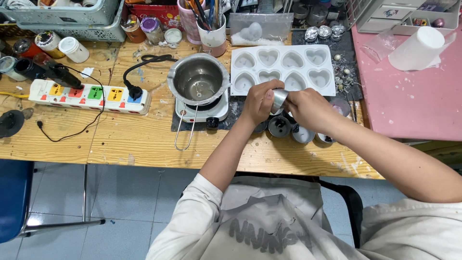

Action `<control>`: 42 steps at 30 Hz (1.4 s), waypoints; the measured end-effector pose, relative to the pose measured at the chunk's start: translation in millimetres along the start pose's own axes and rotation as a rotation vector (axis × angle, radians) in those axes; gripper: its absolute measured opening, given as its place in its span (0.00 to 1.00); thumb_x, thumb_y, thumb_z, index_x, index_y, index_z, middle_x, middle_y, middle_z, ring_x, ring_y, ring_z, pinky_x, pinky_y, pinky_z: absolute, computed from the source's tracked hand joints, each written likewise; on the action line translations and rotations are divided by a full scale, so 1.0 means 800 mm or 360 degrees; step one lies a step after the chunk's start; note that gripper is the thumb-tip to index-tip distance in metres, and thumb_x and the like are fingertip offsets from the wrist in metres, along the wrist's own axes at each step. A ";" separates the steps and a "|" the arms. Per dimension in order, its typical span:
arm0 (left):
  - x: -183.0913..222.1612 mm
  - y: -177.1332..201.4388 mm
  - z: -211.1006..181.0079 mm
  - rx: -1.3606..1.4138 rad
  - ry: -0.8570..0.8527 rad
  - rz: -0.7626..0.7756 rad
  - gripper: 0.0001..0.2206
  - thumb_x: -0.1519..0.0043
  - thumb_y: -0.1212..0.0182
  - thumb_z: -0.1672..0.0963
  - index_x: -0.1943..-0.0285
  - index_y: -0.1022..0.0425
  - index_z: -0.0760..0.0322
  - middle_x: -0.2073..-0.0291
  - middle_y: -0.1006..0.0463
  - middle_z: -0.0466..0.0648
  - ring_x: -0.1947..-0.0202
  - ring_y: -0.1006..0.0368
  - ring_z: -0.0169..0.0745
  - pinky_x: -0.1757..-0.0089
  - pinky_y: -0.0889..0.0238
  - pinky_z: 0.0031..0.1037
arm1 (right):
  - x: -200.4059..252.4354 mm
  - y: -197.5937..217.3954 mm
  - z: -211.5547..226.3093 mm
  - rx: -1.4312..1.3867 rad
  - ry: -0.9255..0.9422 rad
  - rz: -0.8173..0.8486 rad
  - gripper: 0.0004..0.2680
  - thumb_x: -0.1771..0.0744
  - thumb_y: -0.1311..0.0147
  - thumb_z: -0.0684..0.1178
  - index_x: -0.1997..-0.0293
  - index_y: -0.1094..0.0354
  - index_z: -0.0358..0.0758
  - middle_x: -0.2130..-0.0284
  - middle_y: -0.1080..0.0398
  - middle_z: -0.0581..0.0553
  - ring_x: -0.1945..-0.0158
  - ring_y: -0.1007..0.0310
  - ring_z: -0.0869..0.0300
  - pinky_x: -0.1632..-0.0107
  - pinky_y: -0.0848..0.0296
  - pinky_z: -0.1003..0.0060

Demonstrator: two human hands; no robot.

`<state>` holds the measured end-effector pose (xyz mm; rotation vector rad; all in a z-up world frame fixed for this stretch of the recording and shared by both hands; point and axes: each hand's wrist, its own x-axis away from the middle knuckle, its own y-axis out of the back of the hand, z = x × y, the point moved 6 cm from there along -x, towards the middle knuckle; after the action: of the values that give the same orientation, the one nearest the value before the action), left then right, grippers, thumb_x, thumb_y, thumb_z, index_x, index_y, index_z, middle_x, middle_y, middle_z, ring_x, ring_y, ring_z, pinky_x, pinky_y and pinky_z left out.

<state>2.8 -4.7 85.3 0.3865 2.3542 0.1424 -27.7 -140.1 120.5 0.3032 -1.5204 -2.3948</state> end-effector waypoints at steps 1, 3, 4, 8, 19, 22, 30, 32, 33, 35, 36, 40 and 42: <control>0.000 -0.002 0.003 -0.0001 -0.0001 -0.0001 0.23 0.30 0.64 0.47 0.54 0.25 0.68 0.69 0.24 0.56 0.69 0.24 0.53 0.63 0.33 0.36 | 0.000 -0.003 -0.005 0.0001 0.0002 -0.0001 0.07 0.34 0.48 0.44 0.68 0.26 0.31 0.73 0.26 0.31 0.66 0.24 0.38 0.59 0.28 0.47; 0.003 -0.004 0.007 0.0006 -0.0055 -0.0003 0.24 0.30 0.64 0.47 0.53 0.26 0.67 0.65 0.23 0.56 0.65 0.24 0.54 0.61 0.33 0.36 | 0.002 -0.014 -0.021 -0.0188 -0.0129 0.0054 0.09 0.33 0.50 0.45 0.68 0.26 0.32 0.75 0.26 0.35 0.68 0.23 0.43 0.61 0.28 0.51; 0.003 -0.005 0.008 0.0005 -0.0056 0.0001 0.24 0.30 0.64 0.47 0.53 0.26 0.67 0.65 0.23 0.56 0.65 0.24 0.54 0.61 0.33 0.36 | 0.002 -0.018 -0.024 -0.0190 -0.0130 0.0051 0.09 0.33 0.50 0.45 0.68 0.26 0.32 0.75 0.26 0.35 0.68 0.23 0.43 0.61 0.28 0.51; 0.005 -0.007 0.015 0.0108 -0.0037 0.0014 0.24 0.31 0.64 0.46 0.51 0.27 0.68 0.63 0.24 0.56 0.62 0.24 0.54 0.58 0.32 0.35 | 0.002 -0.031 -0.031 -0.0659 -0.0315 0.0219 0.13 0.30 0.53 0.49 0.70 0.28 0.33 0.81 0.33 0.46 0.76 0.35 0.59 0.70 0.34 0.61; 0.013 -0.012 0.073 0.0551 0.0035 -0.0356 0.26 0.29 0.67 0.44 0.46 0.31 0.67 0.57 0.25 0.51 0.58 0.28 0.44 0.53 0.35 0.35 | -0.013 -0.019 -0.006 -0.1532 -0.0866 0.0836 0.17 0.29 0.58 0.62 0.66 0.34 0.39 0.87 0.50 0.58 0.85 0.57 0.69 0.82 0.59 0.70; 0.017 -0.021 0.115 0.1103 0.0299 -0.0669 0.23 0.27 0.67 0.46 0.44 0.33 0.65 0.58 0.25 0.49 0.58 0.27 0.39 0.54 0.32 0.30 | -0.031 -0.008 0.002 -0.1424 -0.0839 0.0861 0.19 0.30 0.59 0.64 0.68 0.34 0.37 0.87 0.51 0.57 0.86 0.59 0.69 0.82 0.61 0.70; 0.042 -0.049 0.192 0.1074 0.0727 -0.0739 0.13 0.28 0.63 0.52 0.60 0.37 0.60 0.76 0.36 0.40 0.78 0.43 0.27 0.75 0.50 0.23 | -0.128 0.013 0.079 -0.0147 -0.0060 0.0192 0.23 0.29 0.58 0.67 0.67 0.25 0.34 0.77 0.26 0.39 0.72 0.27 0.52 0.65 0.30 0.56; 0.034 -0.042 0.180 0.1329 0.0700 -0.0776 0.17 0.26 0.65 0.50 0.64 0.38 0.60 0.79 0.39 0.39 0.81 0.45 0.26 0.77 0.51 0.22 | -0.139 0.011 0.101 0.0060 -0.0028 0.0102 0.24 0.30 0.57 0.68 0.66 0.25 0.34 0.75 0.25 0.36 0.69 0.25 0.47 0.62 0.28 0.52; 0.029 -0.040 0.174 0.1587 0.0669 -0.0799 0.22 0.24 0.67 0.49 0.69 0.39 0.60 0.83 0.41 0.38 0.84 0.46 0.25 0.78 0.53 0.21 | -0.145 0.014 0.113 0.0264 -0.0003 0.0004 0.24 0.30 0.56 0.69 0.64 0.24 0.34 0.72 0.24 0.33 0.66 0.23 0.42 0.60 0.27 0.49; 0.032 -0.043 0.186 0.1567 0.0722 -0.0784 0.19 0.25 0.65 0.51 0.68 0.39 0.60 0.82 0.41 0.38 0.83 0.47 0.25 0.77 0.52 0.21 | -0.153 0.014 0.131 0.0407 0.0039 -0.0044 0.24 0.31 0.54 0.71 0.64 0.25 0.34 0.72 0.24 0.33 0.66 0.23 0.41 0.61 0.26 0.49; 0.036 -0.048 0.192 0.1554 0.0786 -0.0761 0.16 0.26 0.63 0.53 0.67 0.39 0.61 0.81 0.41 0.39 0.82 0.47 0.26 0.76 0.52 0.22 | -0.156 0.014 0.139 0.0547 0.0067 -0.0089 0.25 0.31 0.53 0.72 0.63 0.25 0.34 0.71 0.24 0.33 0.66 0.22 0.41 0.62 0.25 0.48; 0.040 -0.063 0.203 0.1290 0.0640 -0.0507 0.14 0.25 0.61 0.56 0.67 0.40 0.62 0.80 0.41 0.39 0.80 0.47 0.26 0.74 0.52 0.22 | -0.157 0.011 0.145 0.0692 0.0148 -0.0107 0.26 0.33 0.50 0.73 0.63 0.25 0.32 0.73 0.24 0.33 0.68 0.22 0.42 0.64 0.23 0.49; 0.047 -0.074 0.222 0.1343 0.0595 -0.0476 0.15 0.22 0.60 0.57 0.65 0.38 0.65 0.77 0.37 0.41 0.78 0.44 0.28 0.73 0.50 0.24 | -0.157 0.012 0.149 0.0754 0.0221 -0.0109 0.26 0.34 0.49 0.73 0.63 0.26 0.31 0.74 0.25 0.34 0.68 0.22 0.42 0.65 0.23 0.50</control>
<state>85.1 -50.1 -80.4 0.4131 2.7102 -1.0254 52.1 0.5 182.5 0.6145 -2.0203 -1.9810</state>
